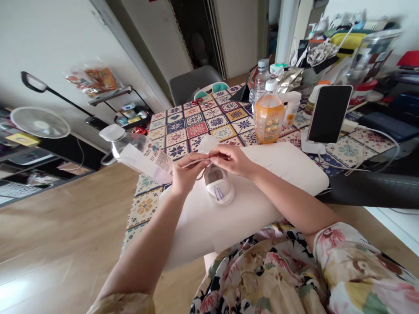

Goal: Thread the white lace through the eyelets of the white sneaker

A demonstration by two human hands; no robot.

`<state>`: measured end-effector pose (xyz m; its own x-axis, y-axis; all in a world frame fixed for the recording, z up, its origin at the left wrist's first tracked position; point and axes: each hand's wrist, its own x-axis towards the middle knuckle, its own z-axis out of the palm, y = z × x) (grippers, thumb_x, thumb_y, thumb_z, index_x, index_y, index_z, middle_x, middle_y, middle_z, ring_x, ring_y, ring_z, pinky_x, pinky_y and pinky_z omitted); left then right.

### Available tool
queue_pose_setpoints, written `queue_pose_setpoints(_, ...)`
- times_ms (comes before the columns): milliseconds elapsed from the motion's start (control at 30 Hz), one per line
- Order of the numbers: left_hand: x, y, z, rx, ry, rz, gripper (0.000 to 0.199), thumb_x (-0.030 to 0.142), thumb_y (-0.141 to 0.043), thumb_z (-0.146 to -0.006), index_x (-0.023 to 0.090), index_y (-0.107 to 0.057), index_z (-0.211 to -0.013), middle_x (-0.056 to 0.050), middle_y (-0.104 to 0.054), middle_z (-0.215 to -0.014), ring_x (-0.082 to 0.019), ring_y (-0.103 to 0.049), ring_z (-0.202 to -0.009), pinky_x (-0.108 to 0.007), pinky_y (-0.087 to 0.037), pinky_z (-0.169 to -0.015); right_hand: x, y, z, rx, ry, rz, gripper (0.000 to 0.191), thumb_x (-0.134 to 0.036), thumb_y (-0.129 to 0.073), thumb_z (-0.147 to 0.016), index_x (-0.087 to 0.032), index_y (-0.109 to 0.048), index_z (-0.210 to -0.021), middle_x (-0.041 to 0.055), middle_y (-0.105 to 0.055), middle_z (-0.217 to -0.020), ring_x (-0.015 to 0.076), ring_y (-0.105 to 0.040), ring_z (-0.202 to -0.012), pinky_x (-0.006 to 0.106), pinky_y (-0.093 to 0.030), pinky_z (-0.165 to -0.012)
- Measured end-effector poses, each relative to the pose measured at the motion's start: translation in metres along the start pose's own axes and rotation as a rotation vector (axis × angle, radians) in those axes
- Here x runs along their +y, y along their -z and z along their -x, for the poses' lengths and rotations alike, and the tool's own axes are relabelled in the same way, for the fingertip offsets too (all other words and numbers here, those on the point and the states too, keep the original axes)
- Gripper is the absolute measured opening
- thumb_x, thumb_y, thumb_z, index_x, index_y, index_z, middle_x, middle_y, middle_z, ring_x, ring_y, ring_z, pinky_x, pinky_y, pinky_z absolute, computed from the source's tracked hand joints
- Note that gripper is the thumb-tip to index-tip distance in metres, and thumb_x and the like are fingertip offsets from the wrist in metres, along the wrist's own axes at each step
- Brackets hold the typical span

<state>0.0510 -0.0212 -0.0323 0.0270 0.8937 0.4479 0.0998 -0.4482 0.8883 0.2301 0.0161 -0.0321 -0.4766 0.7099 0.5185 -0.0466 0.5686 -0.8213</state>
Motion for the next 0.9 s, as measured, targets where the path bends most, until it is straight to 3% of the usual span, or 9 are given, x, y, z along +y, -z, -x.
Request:
queue_pose_setpoints(133,-0.003,0.004,-0.002,0.048,-0.068,-0.055,0.014,0.032,-0.079,-0.072,0.02,-0.075,-0.077,-0.003,-0.07,-0.077,-0.012,-0.064,-0.073,-0.023,-0.051,-0.068,0.001,0.0,-0.001,-0.089,0.103,0.048,0.006,-0.022,-0.06,-0.083,-0.017,-0.061,-0.081,0.0016,-0.057,-0.079,0.0118,-0.05,-0.068,0.023,-0.037,-0.057)
queue_pose_setpoints(300,0.0,-0.001,-0.003,0.081,0.151,0.102,0.022,0.036,-0.08,-0.069,0.017,-0.072,-0.075,0.0,-0.066,-0.066,-0.008,-0.056,-0.055,-0.021,-0.046,-0.055,0.005,-0.005,0.002,0.001,0.112,0.141,0.012,-0.028,-0.066,-0.083,-0.02,-0.058,-0.088,0.0018,-0.057,-0.083,0.0123,-0.049,-0.068,0.023,-0.038,-0.057)
queue_pose_setpoints(467,0.001,-0.006,-0.005,0.116,0.276,0.184,0.028,0.033,-0.087,-0.056,0.015,-0.069,-0.068,0.0,-0.068,-0.063,-0.009,-0.056,-0.052,-0.023,-0.047,-0.055,0.001,-0.006,0.003,0.027,0.276,0.217,0.013,-0.036,-0.059,-0.091,-0.023,-0.061,-0.087,0.0042,-0.062,-0.081,0.0163,-0.054,-0.075,0.03,-0.043,-0.068)
queue_pose_setpoints(600,-0.003,-0.001,-0.011,0.116,0.33,0.263,0.029,0.031,-0.087,-0.056,0.015,-0.064,-0.065,0.002,-0.065,-0.059,-0.008,-0.056,-0.05,-0.022,-0.046,-0.054,-0.001,-0.002,-0.001,0.079,0.177,0.009,0.025,-0.045,-0.062,-0.088,-0.022,-0.059,-0.078,0.0045,-0.063,-0.086,0.018,-0.057,-0.085,0.033,-0.045,-0.077)
queue_pose_setpoints(700,-0.004,0.008,-0.019,0.206,0.326,0.438,0.03,0.033,-0.082,-0.066,0.017,-0.056,-0.066,0.001,-0.068,-0.069,-0.01,-0.064,-0.064,-0.022,-0.051,-0.063,0.001,0.004,-0.006,0.183,0.065,-0.308,0.031,-0.052,-0.065,-0.083,-0.024,-0.053,-0.08,0.0026,-0.061,-0.093,0.0183,-0.057,-0.094,0.034,-0.046,-0.082)
queue_pose_setpoints(800,0.0,0.018,-0.025,0.28,0.309,0.619,0.026,0.031,-0.069,-0.082,0.019,-0.05,-0.069,0.004,-0.06,-0.064,-0.008,-0.062,-0.066,-0.021,-0.052,-0.072,0.002,0.014,-0.011,0.249,-0.015,-0.528,0.034,-0.056,-0.06,-0.086,-0.025,-0.045,-0.08,-0.0024,-0.052,-0.073,0.0154,-0.055,-0.079,0.032,-0.048,-0.077)
queue_pose_setpoints(900,0.005,0.03,-0.027,0.252,0.317,0.686,0.024,0.027,-0.058,-0.091,0.02,-0.048,-0.07,0.009,-0.033,-0.048,-0.005,-0.037,-0.041,-0.016,-0.043,-0.05,-0.002,0.026,-0.013,0.253,-0.057,-0.568,0.038,-0.056,-0.054,-0.09,-0.024,-0.039,-0.076,-0.006,-0.033,-0.057,0.0124,-0.04,-0.056,0.028,-0.045,-0.061)
